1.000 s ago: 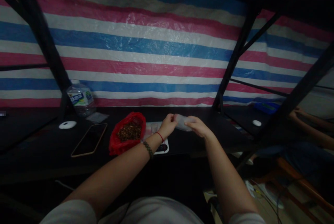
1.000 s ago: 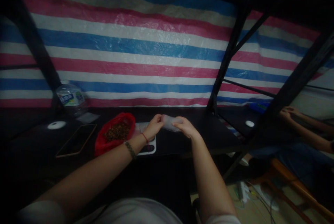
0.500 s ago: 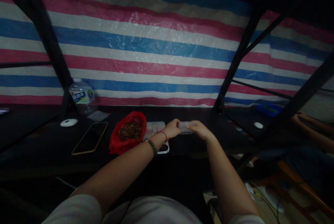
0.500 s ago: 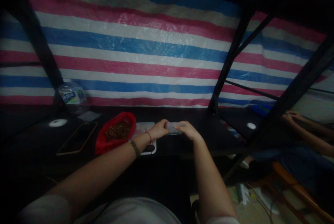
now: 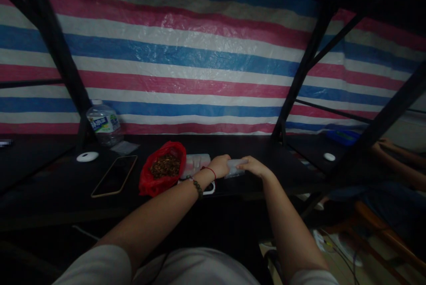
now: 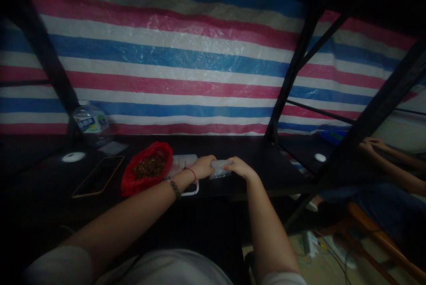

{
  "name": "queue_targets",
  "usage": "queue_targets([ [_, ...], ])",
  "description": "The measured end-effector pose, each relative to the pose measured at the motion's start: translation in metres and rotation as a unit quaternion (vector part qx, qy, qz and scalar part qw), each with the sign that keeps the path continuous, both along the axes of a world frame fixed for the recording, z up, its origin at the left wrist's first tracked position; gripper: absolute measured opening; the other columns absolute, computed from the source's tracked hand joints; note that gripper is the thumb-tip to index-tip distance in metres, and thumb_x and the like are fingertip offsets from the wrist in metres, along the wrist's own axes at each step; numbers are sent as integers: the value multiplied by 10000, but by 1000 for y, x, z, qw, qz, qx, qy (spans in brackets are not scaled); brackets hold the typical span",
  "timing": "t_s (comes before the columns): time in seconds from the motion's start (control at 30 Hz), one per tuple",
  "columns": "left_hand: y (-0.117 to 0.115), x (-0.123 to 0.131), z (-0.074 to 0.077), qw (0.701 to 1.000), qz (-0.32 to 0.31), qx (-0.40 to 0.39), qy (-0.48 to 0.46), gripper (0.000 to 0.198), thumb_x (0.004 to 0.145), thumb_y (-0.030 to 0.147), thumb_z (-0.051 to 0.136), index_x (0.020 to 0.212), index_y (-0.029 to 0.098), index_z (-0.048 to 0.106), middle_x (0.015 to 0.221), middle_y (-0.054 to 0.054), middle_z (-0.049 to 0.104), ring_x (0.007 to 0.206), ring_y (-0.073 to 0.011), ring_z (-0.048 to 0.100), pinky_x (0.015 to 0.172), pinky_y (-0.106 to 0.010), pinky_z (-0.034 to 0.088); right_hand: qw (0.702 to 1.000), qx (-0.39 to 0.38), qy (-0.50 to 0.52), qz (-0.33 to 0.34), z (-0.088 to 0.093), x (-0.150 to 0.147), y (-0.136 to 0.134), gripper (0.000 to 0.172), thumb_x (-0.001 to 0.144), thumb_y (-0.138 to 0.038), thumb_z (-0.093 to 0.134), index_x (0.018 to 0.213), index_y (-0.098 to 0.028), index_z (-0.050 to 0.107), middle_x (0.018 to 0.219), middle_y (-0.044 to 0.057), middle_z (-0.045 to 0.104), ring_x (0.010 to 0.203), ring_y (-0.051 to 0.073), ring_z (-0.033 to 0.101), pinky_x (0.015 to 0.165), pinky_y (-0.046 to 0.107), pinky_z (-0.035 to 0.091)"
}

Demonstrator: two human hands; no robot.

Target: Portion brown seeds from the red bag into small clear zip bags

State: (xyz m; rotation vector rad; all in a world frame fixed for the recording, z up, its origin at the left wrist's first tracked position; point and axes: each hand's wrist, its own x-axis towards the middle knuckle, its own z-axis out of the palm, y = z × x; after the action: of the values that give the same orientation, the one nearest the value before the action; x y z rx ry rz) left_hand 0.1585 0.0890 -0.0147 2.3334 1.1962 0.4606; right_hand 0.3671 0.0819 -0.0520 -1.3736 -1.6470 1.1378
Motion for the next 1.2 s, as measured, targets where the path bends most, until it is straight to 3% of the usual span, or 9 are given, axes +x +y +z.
queue_targets([
  [0.1, -2, -8, 7, 999, 1, 27, -38, 313, 746, 152, 543, 1048, 167, 623, 941, -64, 690, 869, -197, 641, 763, -272, 470, 1000, 3, 19, 0, 11, -4, -5, 343, 588, -414, 755, 716, -110, 661, 592, -10, 599, 547, 115, 491, 541, 237, 342],
  [0.2, -4, -18, 10, 986, -5, 21, -164, 382, 748, 197, 592, 1126, 140, 583, 1011, -77, 674, 878, -175, 629, 783, -268, 478, 999, 20, 46, 5, 27, -12, -11, 368, 595, -435, 762, 729, -108, 660, 598, -7, 597, 545, 112, 482, 532, 234, 325],
  [0.27, -7, -26, 10, 968, -11, -11, -250, 355, 761, 234, 607, 1091, 105, 591, 1006, -95, 671, 872, -170, 626, 770, -265, 486, 997, 37, 60, 8, 39, -22, -16, 357, 604, -431, 765, 712, -110, 652, 592, -12, 588, 543, 106, 473, 531, 232, 319],
  [0.37, -17, -43, 12, 957, -17, -51, -286, 274, 808, 305, 566, 980, 98, 618, 905, -80, 671, 772, -158, 615, 684, -258, 488, 996, 65, 62, 5, 54, -41, -23, 337, 608, -416, 769, 653, -116, 622, 547, -36, 539, 520, 88, 435, 521, 226, 297],
  [0.47, -31, -65, 20, 960, 4, -35, -278, 276, 839, 355, 526, 951, 118, 614, 824, -44, 648, 665, -139, 583, 585, -236, 459, 995, 79, 61, 6, 63, -64, -28, 336, 612, -413, 768, 630, -122, 601, 534, -46, 512, 508, 82, 413, 509, 224, 280],
  [0.63, -50, -109, 41, 978, 25, 77, -194, 268, 872, 369, 487, 852, 143, 631, 728, -25, 624, 658, -147, 570, 566, -228, 403, 994, 85, 65, 32, 71, -100, -37, 337, 629, -417, 765, 643, -123, 601, 553, -42, 522, 521, 84, 423, 510, 221, 290],
  [0.77, -57, -135, 50, 983, 32, 84, -162, 300, 876, 393, 486, 819, 145, 645, 713, -25, 635, 631, -142, 568, 548, -226, 372, 993, 82, 57, 63, 72, -121, -45, 329, 644, -420, 760, 679, -122, 625, 586, -32, 551, 549, 93, 457, 529, 221, 331],
  [1.0, -65, -157, 62, 987, 33, 116, -105, 270, 881, 334, 487, 764, 150, 647, 688, -21, 648, 618, -132, 574, 552, -228, 338, 992, 63, 48, 103, 71, -138, -51, 362, 660, -457, 751, 729, -119, 642, 624, -15, 572, 571, 97, 471, 548, 221, 363],
  [1.2, -71, -167, 67, 992, -26, 123, -14, 253, 867, 276, 502, 722, 145, 662, 656, -23, 641, 594, -124, 556, 548, -228, 319, 981, 97, 48, 158, 85, -141, -61, 387, 760, -499, 650, 924, -149, 637, 795, 26, 616, 681, 125, 525, 612, 232, 404],
])
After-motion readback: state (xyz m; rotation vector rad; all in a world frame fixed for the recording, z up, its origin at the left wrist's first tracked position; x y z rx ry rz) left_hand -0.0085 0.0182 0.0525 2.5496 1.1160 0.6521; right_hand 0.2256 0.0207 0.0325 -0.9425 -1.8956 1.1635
